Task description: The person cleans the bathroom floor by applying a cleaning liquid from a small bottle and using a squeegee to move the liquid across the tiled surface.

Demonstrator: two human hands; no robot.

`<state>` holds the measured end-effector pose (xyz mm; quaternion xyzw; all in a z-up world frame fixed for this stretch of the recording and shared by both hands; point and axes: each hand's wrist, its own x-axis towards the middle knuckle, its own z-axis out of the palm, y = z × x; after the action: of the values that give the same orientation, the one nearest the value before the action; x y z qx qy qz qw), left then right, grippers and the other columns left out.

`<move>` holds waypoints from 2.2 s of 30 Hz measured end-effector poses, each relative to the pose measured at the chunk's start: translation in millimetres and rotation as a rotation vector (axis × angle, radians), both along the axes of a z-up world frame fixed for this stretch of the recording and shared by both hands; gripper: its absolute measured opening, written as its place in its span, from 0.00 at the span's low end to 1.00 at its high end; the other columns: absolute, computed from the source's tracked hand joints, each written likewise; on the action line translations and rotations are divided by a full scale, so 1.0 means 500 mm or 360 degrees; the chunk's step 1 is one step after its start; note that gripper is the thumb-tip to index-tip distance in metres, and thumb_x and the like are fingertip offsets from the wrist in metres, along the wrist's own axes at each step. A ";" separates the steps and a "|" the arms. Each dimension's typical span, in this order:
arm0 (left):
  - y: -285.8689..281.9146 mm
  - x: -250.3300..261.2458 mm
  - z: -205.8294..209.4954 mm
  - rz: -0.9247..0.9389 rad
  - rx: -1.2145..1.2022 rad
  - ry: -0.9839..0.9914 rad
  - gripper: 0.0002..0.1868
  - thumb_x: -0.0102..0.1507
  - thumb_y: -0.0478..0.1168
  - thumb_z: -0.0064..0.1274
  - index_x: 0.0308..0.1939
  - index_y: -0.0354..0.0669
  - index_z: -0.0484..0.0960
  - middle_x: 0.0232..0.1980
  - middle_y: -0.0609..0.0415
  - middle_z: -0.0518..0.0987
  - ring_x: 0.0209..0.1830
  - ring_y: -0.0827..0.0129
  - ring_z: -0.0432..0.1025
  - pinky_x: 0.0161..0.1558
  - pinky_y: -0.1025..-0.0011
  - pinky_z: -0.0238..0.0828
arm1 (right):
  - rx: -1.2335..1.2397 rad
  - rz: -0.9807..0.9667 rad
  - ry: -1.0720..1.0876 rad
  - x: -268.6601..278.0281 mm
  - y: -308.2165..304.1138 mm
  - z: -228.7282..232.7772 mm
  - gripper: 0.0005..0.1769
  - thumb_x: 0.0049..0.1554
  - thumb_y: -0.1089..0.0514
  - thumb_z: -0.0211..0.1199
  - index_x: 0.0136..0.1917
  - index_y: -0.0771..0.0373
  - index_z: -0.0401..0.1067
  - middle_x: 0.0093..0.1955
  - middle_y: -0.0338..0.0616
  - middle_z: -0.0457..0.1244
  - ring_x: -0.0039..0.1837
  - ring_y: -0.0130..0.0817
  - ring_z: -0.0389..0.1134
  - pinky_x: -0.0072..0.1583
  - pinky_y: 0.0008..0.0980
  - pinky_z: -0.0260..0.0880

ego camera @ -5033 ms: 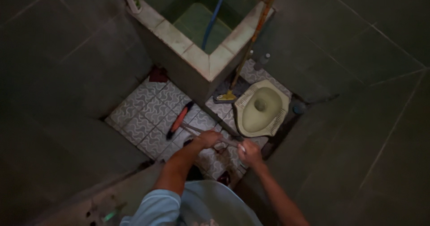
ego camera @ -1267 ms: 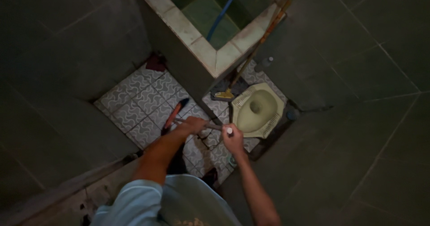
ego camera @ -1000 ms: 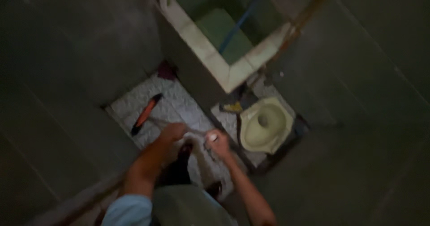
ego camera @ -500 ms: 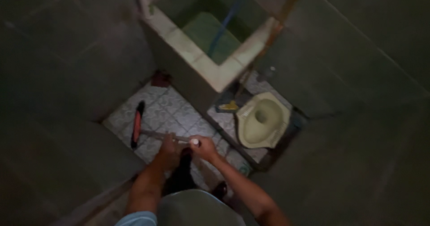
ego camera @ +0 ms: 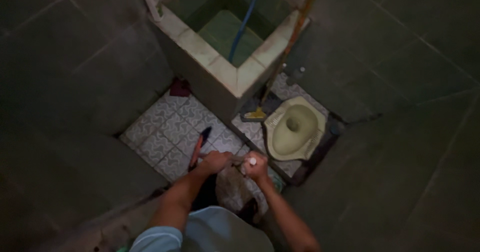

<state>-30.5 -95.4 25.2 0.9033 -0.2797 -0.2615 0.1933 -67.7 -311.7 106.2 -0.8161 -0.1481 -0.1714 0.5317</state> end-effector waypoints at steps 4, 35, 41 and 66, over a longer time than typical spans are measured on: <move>0.124 -0.010 0.003 0.0301 -0.0231 -0.0485 0.13 0.69 0.45 0.42 0.49 0.45 0.77 0.45 0.41 0.83 0.45 0.45 0.78 0.47 0.49 0.72 | -0.0327 0.0047 -0.0227 0.024 0.079 -0.050 0.02 0.49 0.63 0.65 0.38 0.62 0.77 0.35 0.49 0.68 0.38 0.49 0.68 0.42 0.41 0.66; -0.147 -0.010 0.006 -0.0082 -0.0280 0.0087 0.16 0.65 0.50 0.51 0.54 0.51 0.80 0.54 0.48 0.79 0.51 0.48 0.75 0.49 0.52 0.71 | -0.0344 0.0261 0.0665 -0.053 -0.196 -0.045 0.11 0.56 0.62 0.58 0.53 0.63 0.72 0.47 0.54 0.66 0.51 0.52 0.70 0.52 0.41 0.69; 0.003 0.027 0.000 0.0162 -0.0219 -0.0195 0.11 0.67 0.45 0.47 0.47 0.48 0.81 0.50 0.47 0.81 0.51 0.48 0.76 0.51 0.51 0.71 | -0.0330 0.0442 0.0787 0.038 -0.061 -0.063 0.13 0.60 0.56 0.60 0.56 0.62 0.73 0.49 0.55 0.67 0.51 0.52 0.70 0.52 0.43 0.70; -0.073 -0.030 -0.157 0.1251 -0.0863 -0.0410 0.19 0.63 0.40 0.53 0.57 0.41 0.76 0.49 0.37 0.79 0.50 0.43 0.74 0.50 0.51 0.71 | -0.0701 0.0187 0.0912 0.064 -0.077 0.074 0.14 0.59 0.48 0.64 0.53 0.58 0.78 0.36 0.53 0.69 0.39 0.50 0.73 0.44 0.46 0.70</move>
<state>-45.5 -132.1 -53.3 0.8825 0.0027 0.0273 0.4694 -35.9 -350.4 143.0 -0.9161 -0.0730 0.1311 0.3719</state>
